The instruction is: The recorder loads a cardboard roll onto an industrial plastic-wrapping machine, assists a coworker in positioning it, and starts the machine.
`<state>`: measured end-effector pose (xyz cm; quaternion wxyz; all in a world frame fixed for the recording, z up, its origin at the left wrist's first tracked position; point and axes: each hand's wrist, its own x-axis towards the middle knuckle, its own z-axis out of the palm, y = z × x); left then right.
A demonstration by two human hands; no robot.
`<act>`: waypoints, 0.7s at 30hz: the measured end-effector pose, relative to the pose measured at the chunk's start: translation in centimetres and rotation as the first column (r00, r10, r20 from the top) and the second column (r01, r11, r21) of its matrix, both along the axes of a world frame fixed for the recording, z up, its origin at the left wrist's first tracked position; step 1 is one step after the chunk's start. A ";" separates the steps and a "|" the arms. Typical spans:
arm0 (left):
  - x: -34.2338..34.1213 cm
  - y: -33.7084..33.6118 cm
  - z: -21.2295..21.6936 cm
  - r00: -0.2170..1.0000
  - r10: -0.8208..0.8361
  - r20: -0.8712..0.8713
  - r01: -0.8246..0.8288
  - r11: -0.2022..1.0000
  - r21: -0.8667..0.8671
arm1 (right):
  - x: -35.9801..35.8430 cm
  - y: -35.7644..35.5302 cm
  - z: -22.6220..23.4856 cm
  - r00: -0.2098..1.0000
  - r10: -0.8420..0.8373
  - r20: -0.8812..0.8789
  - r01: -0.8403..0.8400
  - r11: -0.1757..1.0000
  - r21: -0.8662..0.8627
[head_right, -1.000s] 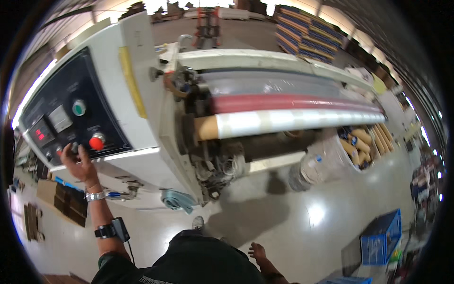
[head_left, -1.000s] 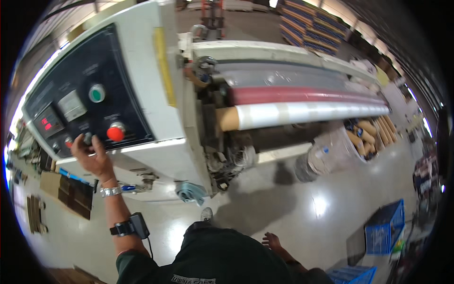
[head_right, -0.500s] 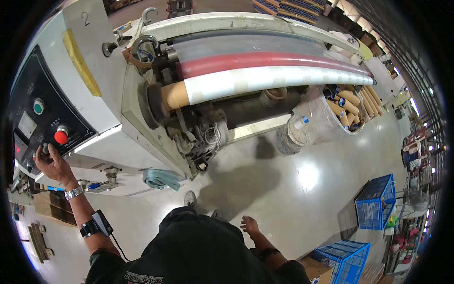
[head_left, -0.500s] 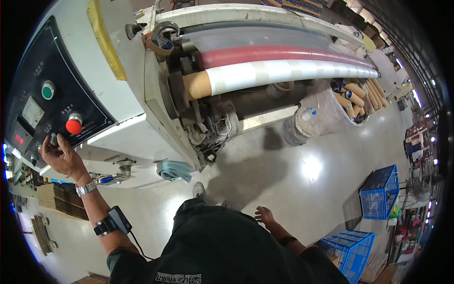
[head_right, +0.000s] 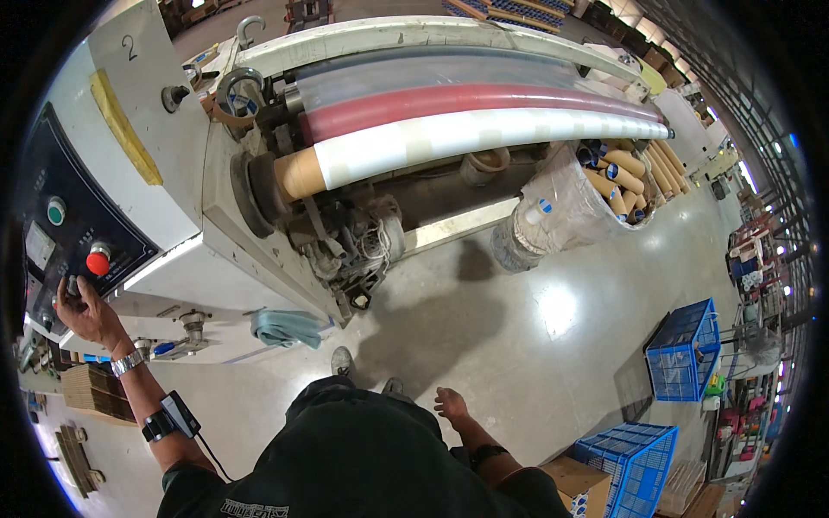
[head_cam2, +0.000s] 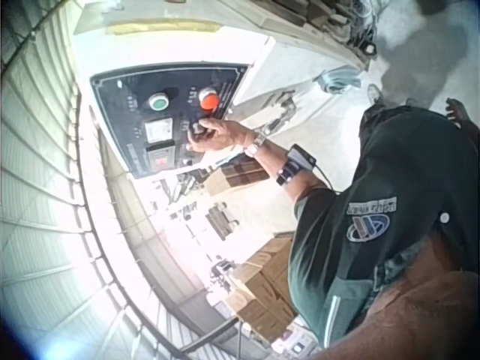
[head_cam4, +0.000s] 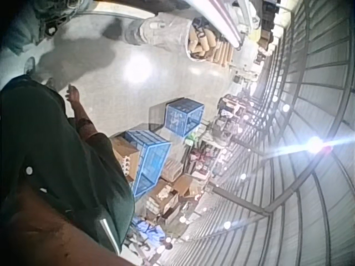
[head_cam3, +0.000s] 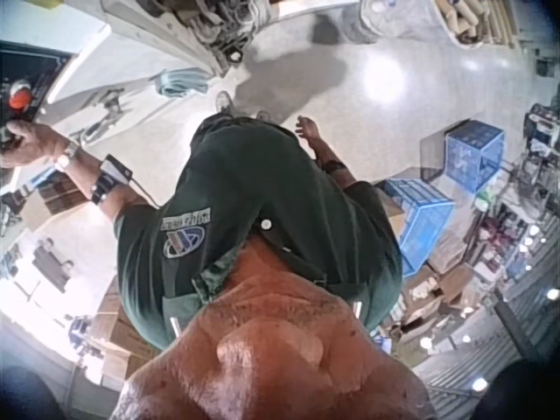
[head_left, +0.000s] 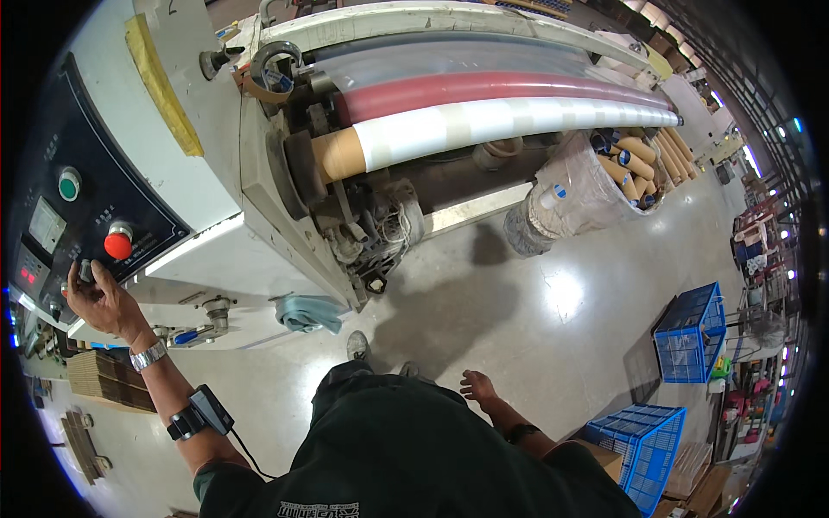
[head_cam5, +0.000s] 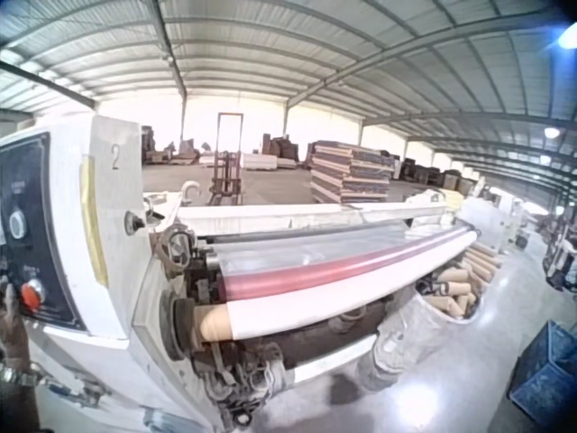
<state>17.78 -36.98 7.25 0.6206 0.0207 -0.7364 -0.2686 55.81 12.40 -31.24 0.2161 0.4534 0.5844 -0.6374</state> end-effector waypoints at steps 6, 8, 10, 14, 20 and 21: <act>0.1 0.0 0.0 1.000 0.009 -0.013 -0.009 1.000 -0.002 | 0.2 0.1 -0.2 1.000 -0.011 -0.020 0.011 1.000 -0.006; 0.2 0.2 0.1 0.999 0.031 -0.011 -0.031 0.999 -0.014 | 0.1 0.2 -0.4 1.000 -0.015 -0.006 0.015 1.000 -0.013; 0.3 0.5 0.2 0.999 -0.010 -0.034 0.011 1.000 0.006 | 0.0 0.1 -0.3 1.000 -0.020 0.011 0.020 1.000 -0.020; 0.1 0.1 -0.1 1.000 0.009 -0.002 -0.008 1.000 0.013 | -0.2 0.1 -0.2 0.999 -0.026 0.027 0.027 0.999 -0.017; 0.1 -0.5 -0.2 1.000 0.007 0.006 -0.007 1.000 0.008 | 0.0 0.0 -0.1 0.999 -0.027 0.025 0.028 0.999 -0.018; 0.0 -0.5 -0.3 0.999 0.029 0.019 -0.029 1.000 0.001 | 0.0 0.1 -0.1 0.999 -0.027 0.019 0.028 0.999 -0.022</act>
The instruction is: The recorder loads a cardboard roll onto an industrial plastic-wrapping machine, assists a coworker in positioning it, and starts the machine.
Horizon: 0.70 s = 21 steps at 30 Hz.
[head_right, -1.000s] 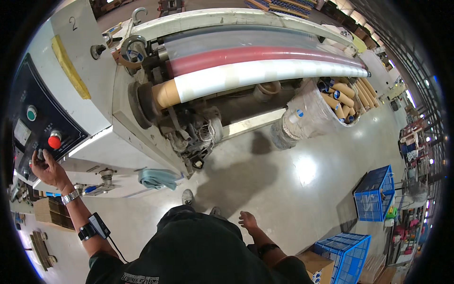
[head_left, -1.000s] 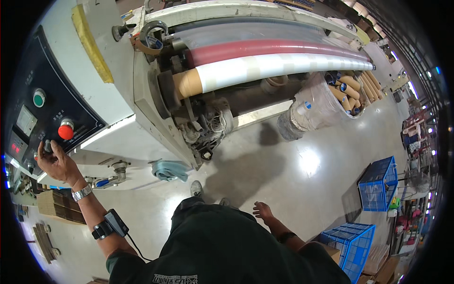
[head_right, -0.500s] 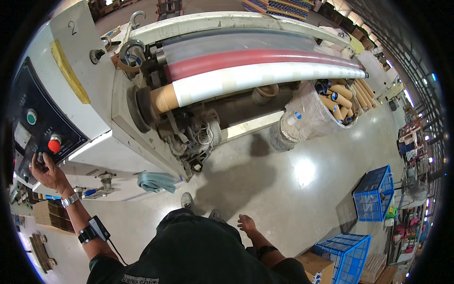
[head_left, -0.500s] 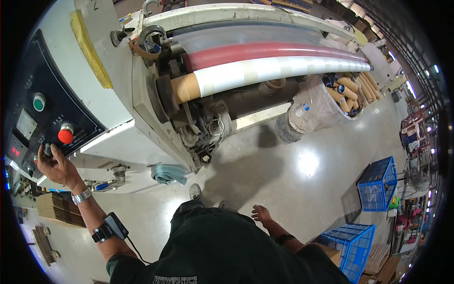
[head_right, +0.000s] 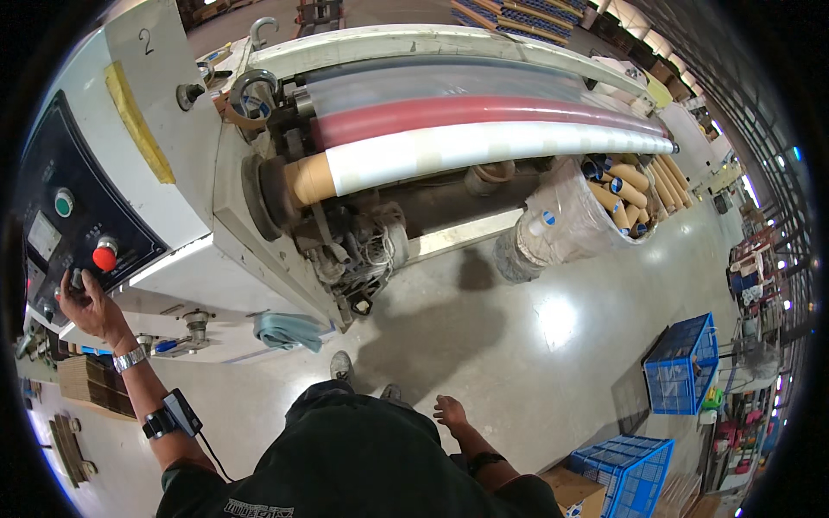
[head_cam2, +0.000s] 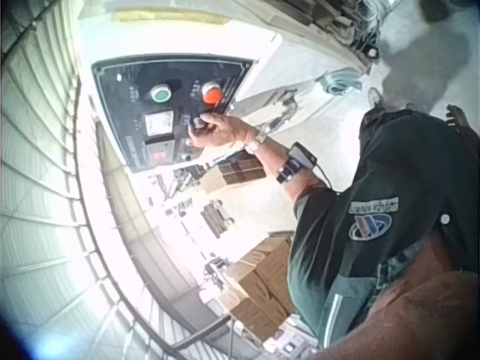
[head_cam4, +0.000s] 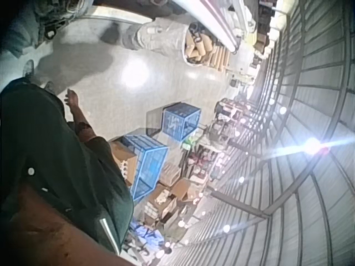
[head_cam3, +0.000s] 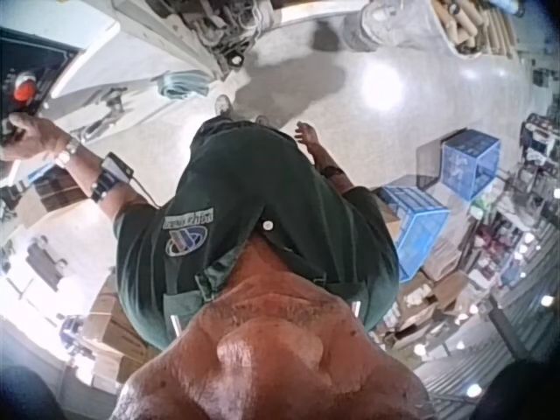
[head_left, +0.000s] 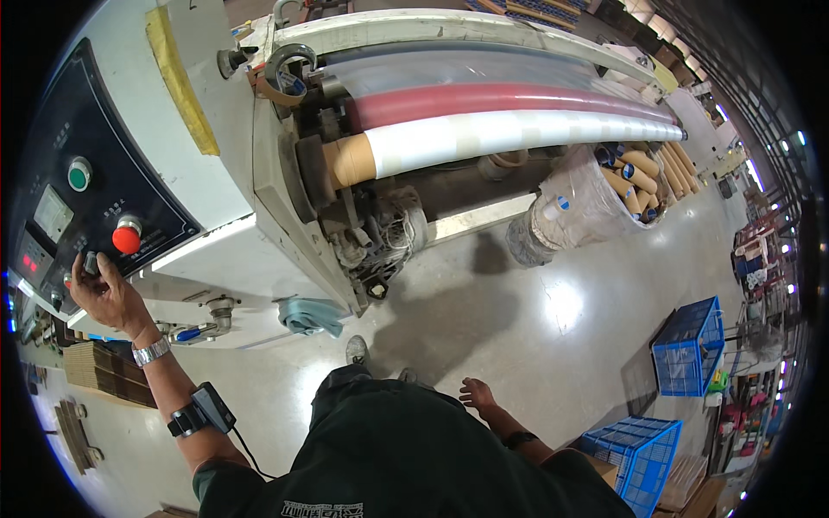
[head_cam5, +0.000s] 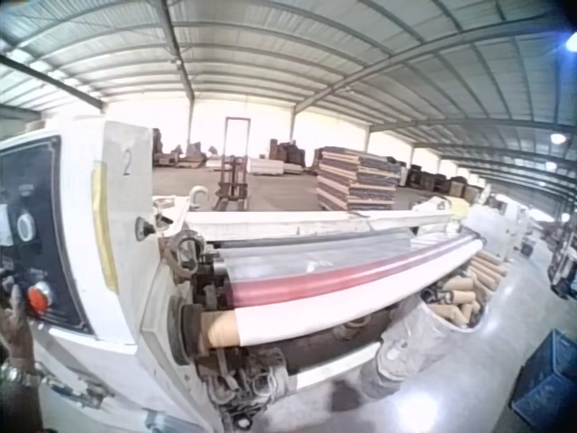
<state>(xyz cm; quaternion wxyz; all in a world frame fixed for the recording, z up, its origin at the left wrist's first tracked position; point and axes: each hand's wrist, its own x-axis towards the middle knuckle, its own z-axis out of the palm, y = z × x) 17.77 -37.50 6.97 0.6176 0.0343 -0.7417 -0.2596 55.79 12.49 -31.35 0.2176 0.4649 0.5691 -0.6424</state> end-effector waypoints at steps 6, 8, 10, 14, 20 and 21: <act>0.2 -0.5 -0.1 1.000 -0.024 -0.002 0.024 0.999 0.025 | -0.2 -0.2 -0.2 1.000 -0.002 -0.013 0.002 1.000 0.001; 0.5 -0.2 -0.2 0.999 -0.041 -0.024 0.042 0.999 0.035 | -0.1 0.4 -1.1 1.000 -0.009 0.003 0.009 1.000 -0.013; 0.9 -0.7 -0.5 0.979 -0.202 -0.017 0.203 0.977 0.065 | 0.0 0.4 -1.6 0.999 -0.040 0.011 0.040 0.999 -0.027; 3.6 3.2 -1.2 0.934 -0.340 -0.111 0.354 0.924 0.144 | -0.2 0.9 1.1 1.000 -0.001 0.001 0.001 1.000 -0.019; 4.2 7.9 1.0 0.859 -0.511 -0.033 0.512 0.858 0.037 | 0.3 1.6 0.7 1.000 -0.013 -0.020 0.013 0.999 0.029; 3.9 8.0 1.4 0.871 -0.491 -0.024 0.491 0.870 0.030 | 0.3 1.5 0.7 0.999 -0.032 -0.014 0.032 0.999 0.003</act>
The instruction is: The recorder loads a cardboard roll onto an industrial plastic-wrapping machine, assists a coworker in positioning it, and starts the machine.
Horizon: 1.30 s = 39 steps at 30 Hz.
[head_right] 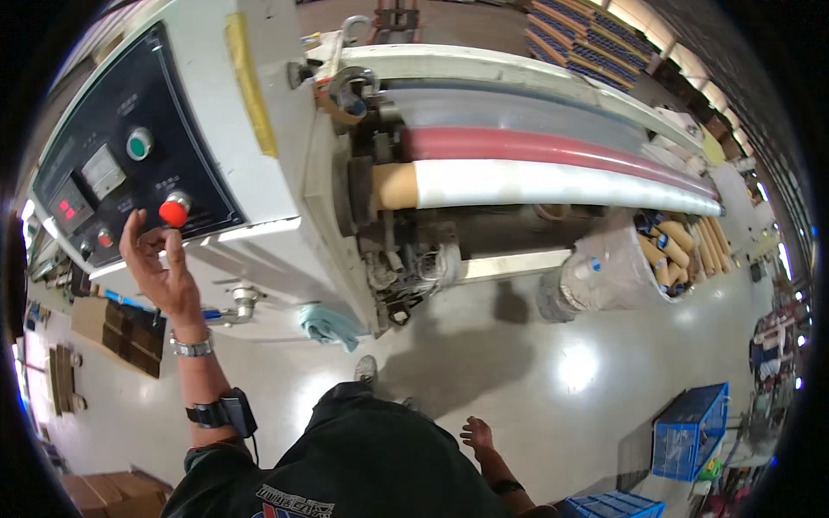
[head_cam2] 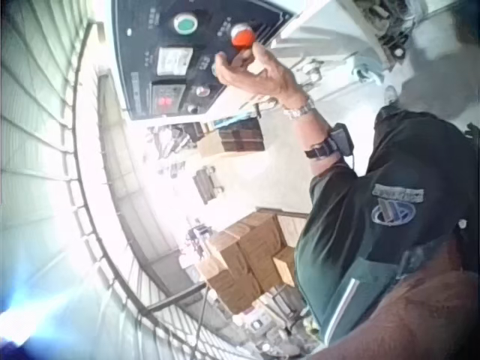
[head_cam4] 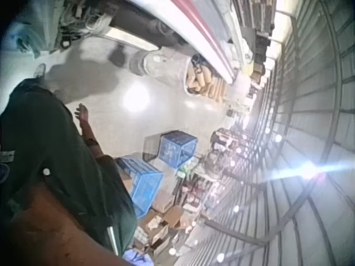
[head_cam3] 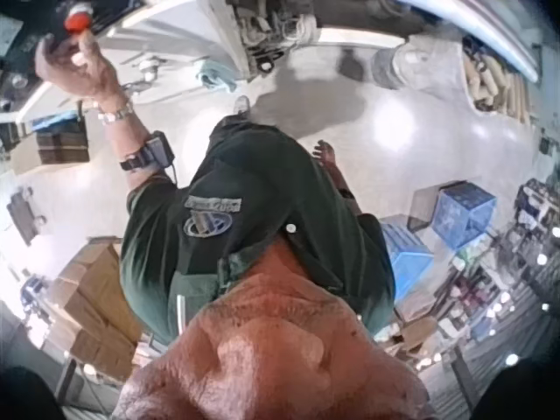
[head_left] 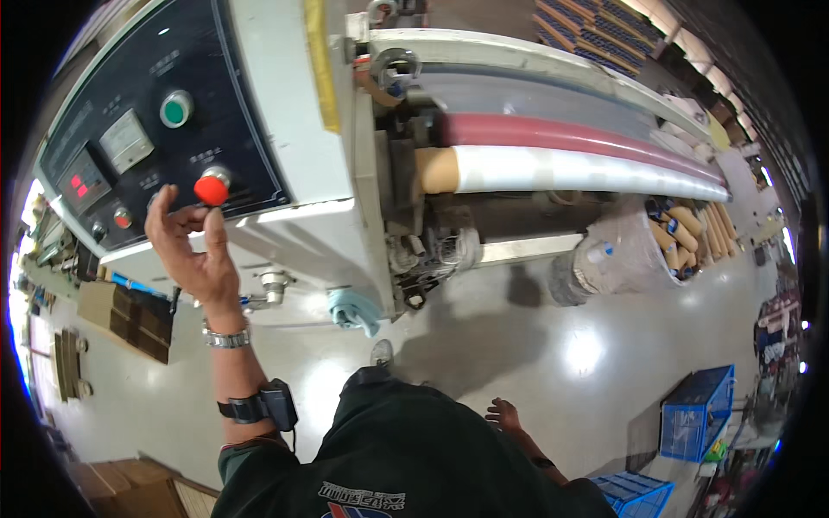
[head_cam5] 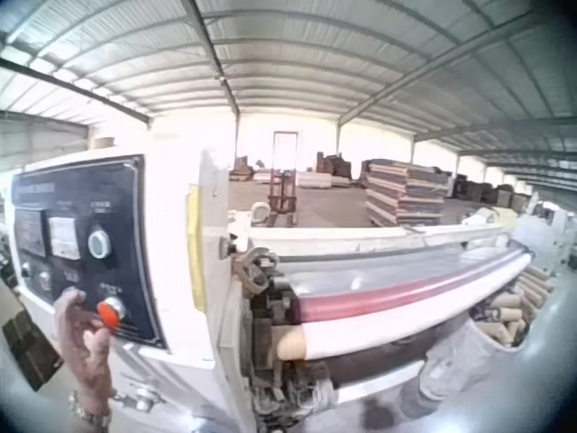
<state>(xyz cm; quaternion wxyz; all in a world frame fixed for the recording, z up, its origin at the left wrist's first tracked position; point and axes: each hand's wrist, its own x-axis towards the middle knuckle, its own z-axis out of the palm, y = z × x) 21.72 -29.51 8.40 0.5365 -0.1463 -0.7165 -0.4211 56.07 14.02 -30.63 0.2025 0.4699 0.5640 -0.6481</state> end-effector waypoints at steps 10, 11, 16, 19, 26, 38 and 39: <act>-2.6 -0.1 1.2 0.976 0.187 -0.108 -0.199 0.973 -0.118 | 2.1 -1.3 -1.2 0.999 0.020 -0.042 -0.021 1.000 -0.010; -2.7 -0.1 1.2 0.976 0.187 -0.109 -0.200 0.973 -0.119 | 2.4 -1.4 -1.5 0.999 0.002 -0.044 -0.002 1.000 -0.006; -2.8 -0.1 1.1 0.971 0.205 -0.126 -0.221 0.967 -0.126 | 2.6 -1.6 -1.5 0.999 0.012 -0.050 -0.012 1.000 -0.007; -2.6 0.0 1.2 0.976 0.194 -0.100 -0.205 0.972 -0.114 | 2.4 -1.6 -0.9 0.999 0.015 -0.051 -0.016 1.000 -0.025; -2.6 -0.2 1.3 0.965 0.227 -0.132 -0.246 0.956 -0.161 | 2.6 -1.7 -1.4 0.997 -0.013 -0.073 0.011 0.999 -0.030; -2.6 -0.2 1.3 0.959 0.258 -0.114 -0.275 0.947 -0.167 | 2.0 -1.8 -0.6 1.000 -0.022 -0.007 0.022 0.999 -0.029; -2.7 -0.1 1.2 0.959 0.264 -0.102 -0.278 0.948 -0.155 | 1.9 -1.9 -0.5 1.000 -0.020 -0.008 0.020 1.000 -0.022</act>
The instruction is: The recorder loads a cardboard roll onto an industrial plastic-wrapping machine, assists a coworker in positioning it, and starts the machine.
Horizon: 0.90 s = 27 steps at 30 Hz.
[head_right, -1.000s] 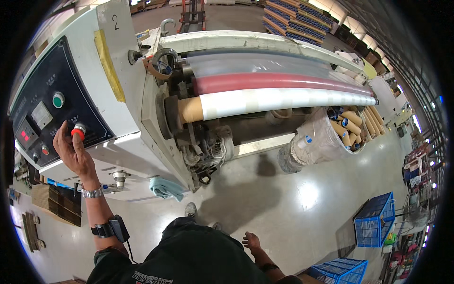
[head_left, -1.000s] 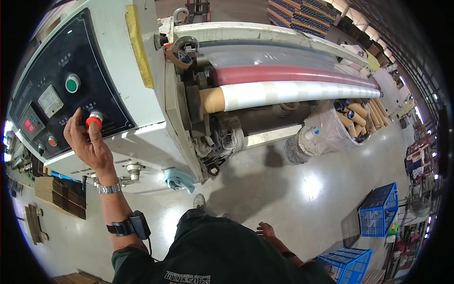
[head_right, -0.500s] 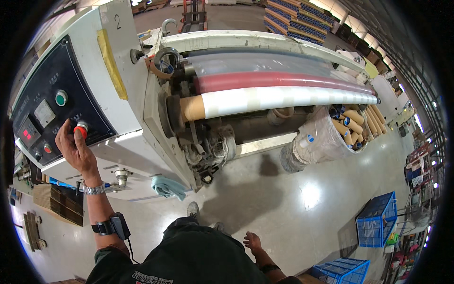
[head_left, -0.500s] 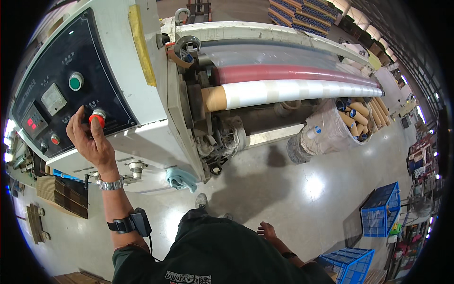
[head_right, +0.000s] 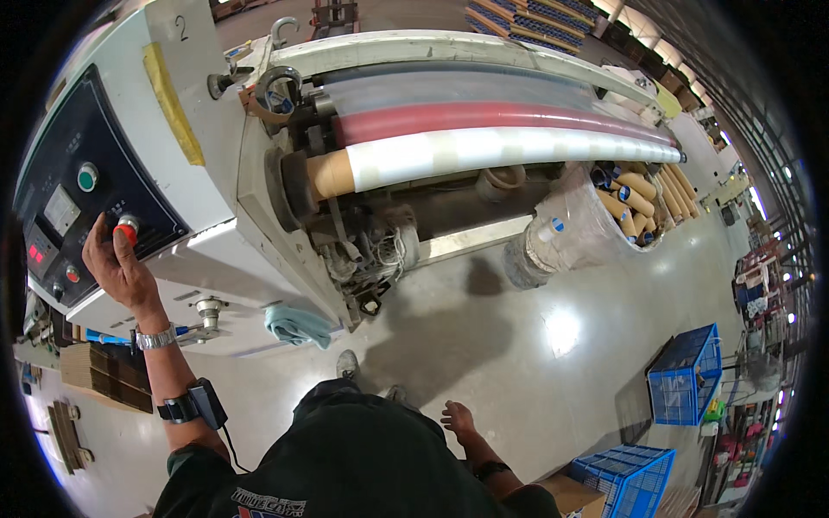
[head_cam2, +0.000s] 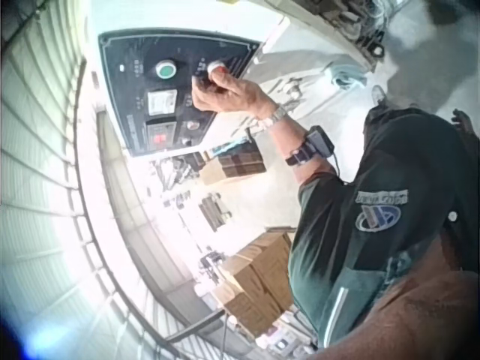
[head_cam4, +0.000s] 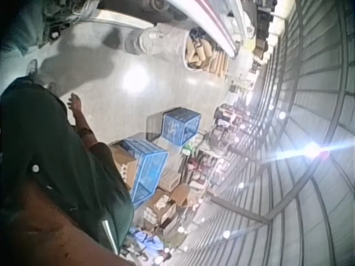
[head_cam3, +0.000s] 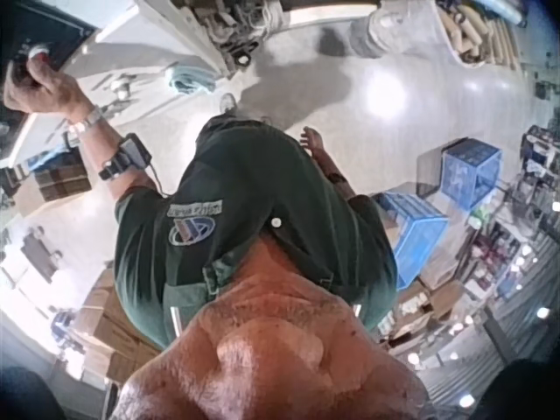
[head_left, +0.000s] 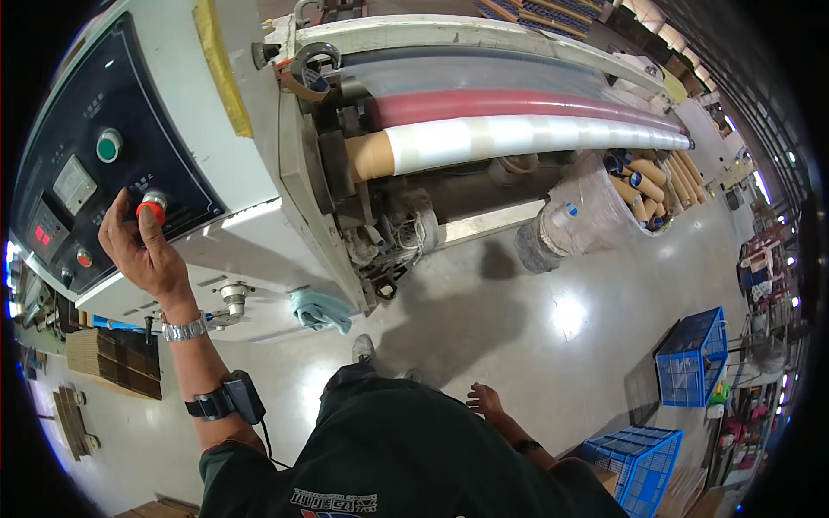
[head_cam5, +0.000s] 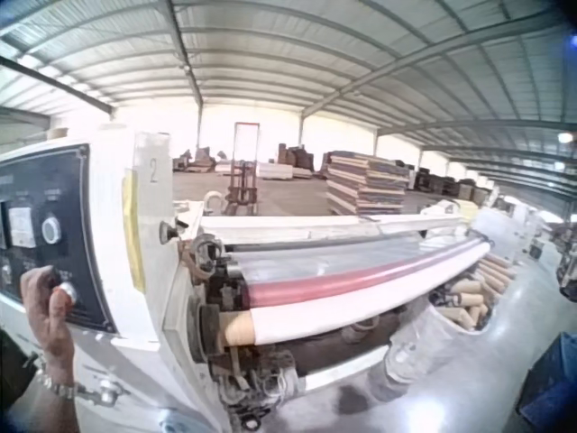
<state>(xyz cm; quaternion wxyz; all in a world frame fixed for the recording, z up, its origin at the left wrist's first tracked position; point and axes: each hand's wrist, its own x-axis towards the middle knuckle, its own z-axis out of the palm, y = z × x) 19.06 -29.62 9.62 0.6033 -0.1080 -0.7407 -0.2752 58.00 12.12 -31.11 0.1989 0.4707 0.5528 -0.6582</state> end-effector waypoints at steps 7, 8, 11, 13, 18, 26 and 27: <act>0.1 0.2 0.0 1.000 -0.011 0.009 0.011 1.000 0.015 | 0.5 -0.1 -0.8 0.999 -0.033 -0.008 0.033 0.999 -0.011; 0.1 0.1 0.1 1.000 -0.002 0.008 0.002 1.000 0.007 | 0.6 -0.2 -0.9 0.999 -0.033 -0.011 0.033 0.999 -0.012; 0.1 0.2 0.1 1.000 0.016 0.011 -0.016 1.000 -0.007 | 0.7 -0.2 -1.0 0.999 -0.030 -0.029 0.029 0.999 -0.015; 0.0 0.1 0.1 1.000 0.010 0.005 -0.010 1.000 -0.006 | 0.6 -0.1 -1.3 0.999 -0.035 -0.012 0.034 0.999 -0.030; 0.2 -0.1 0.0 0.999 0.032 0.014 -0.031 0.999 -0.012 | 0.5 -0.2 -0.8 0.999 -0.026 -0.025 0.026 1.000 -0.006; 0.1 0.3 0.4 1.000 -0.010 -0.020 0.009 0.999 -0.037 | 0.2 -0.4 -0.9 1.000 -0.002 -0.029 0.002 1.000 0.005; 0.2 0.1 0.5 1.000 -0.018 -0.015 0.018 1.000 -0.022 | 0.3 -0.3 -1.4 1.000 -0.011 -0.017 0.011 1.000 -0.009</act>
